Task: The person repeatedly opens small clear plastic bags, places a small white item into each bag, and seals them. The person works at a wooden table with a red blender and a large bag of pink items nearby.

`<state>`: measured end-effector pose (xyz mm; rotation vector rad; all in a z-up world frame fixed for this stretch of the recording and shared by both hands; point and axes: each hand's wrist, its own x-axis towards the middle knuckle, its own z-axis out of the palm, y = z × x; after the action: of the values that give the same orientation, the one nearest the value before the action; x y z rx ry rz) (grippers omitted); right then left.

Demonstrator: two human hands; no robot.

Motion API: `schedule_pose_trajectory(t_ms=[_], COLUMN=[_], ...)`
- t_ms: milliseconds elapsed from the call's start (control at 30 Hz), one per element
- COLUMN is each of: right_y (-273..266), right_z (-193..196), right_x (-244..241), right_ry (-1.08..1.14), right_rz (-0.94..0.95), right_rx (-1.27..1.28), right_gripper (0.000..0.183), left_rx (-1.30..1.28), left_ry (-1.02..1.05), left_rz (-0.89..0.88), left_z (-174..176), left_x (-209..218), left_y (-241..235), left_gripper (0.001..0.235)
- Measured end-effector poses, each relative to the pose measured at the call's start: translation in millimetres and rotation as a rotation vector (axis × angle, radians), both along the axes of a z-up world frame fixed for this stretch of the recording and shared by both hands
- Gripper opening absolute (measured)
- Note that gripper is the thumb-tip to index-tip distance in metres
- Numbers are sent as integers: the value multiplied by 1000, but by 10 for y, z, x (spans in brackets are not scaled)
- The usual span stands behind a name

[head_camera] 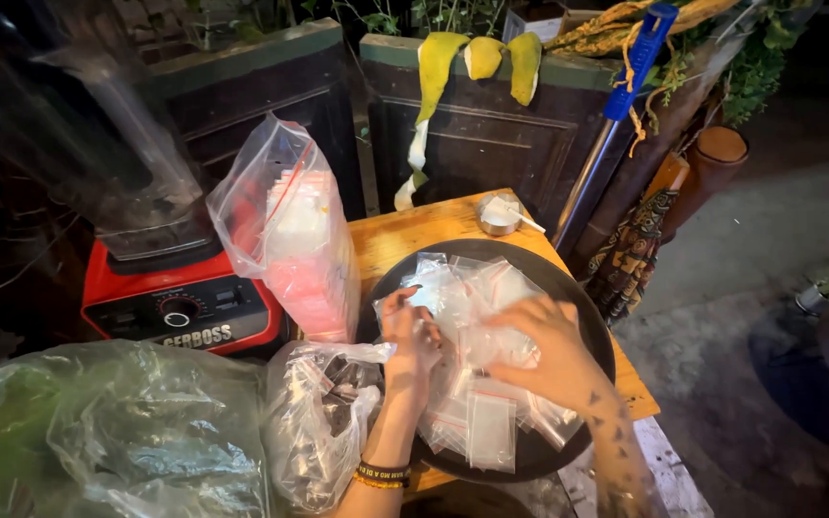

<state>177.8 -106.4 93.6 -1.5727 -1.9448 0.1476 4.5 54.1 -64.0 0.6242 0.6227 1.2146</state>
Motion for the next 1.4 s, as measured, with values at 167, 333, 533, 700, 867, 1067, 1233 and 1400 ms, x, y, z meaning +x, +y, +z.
schedule_pose_trajectory(t_ms=[167,333,533,700,867,1067,1233,1400], right_y=[-240,-157,84,241,242,279,431,480], right_z=[-156,-371,-233,-57,125,534,432,223], right_x=[-158,-97,76,98,18,-385,-571,-450], right_ry=[-116,-102,12,99,288,553,438,382], right_rz=[-138,-136,-67,-40,-2,159,-63,-140], right_rx=[-571,-367,39,75,110,45,-122,154], right_gripper=[68,36,5,15,20,41,53,70], left_rx=[-117,-80,-87,-73,21,-53,-62,-153], left_ry=[-181,-102,54,104,68,374,179,318], left_rz=[-1,12,-23,0,-11,-217,-474,-126], left_z=[1031,976,669,639,601,722,1225,1348], left_x=[-216,-224,-103,-101,-90,-165,-256,-86], left_y=[-549,-484,-360,-361,-361,-440,-774,-791], left_gripper=[31,36,41,38,34,72,77,78])
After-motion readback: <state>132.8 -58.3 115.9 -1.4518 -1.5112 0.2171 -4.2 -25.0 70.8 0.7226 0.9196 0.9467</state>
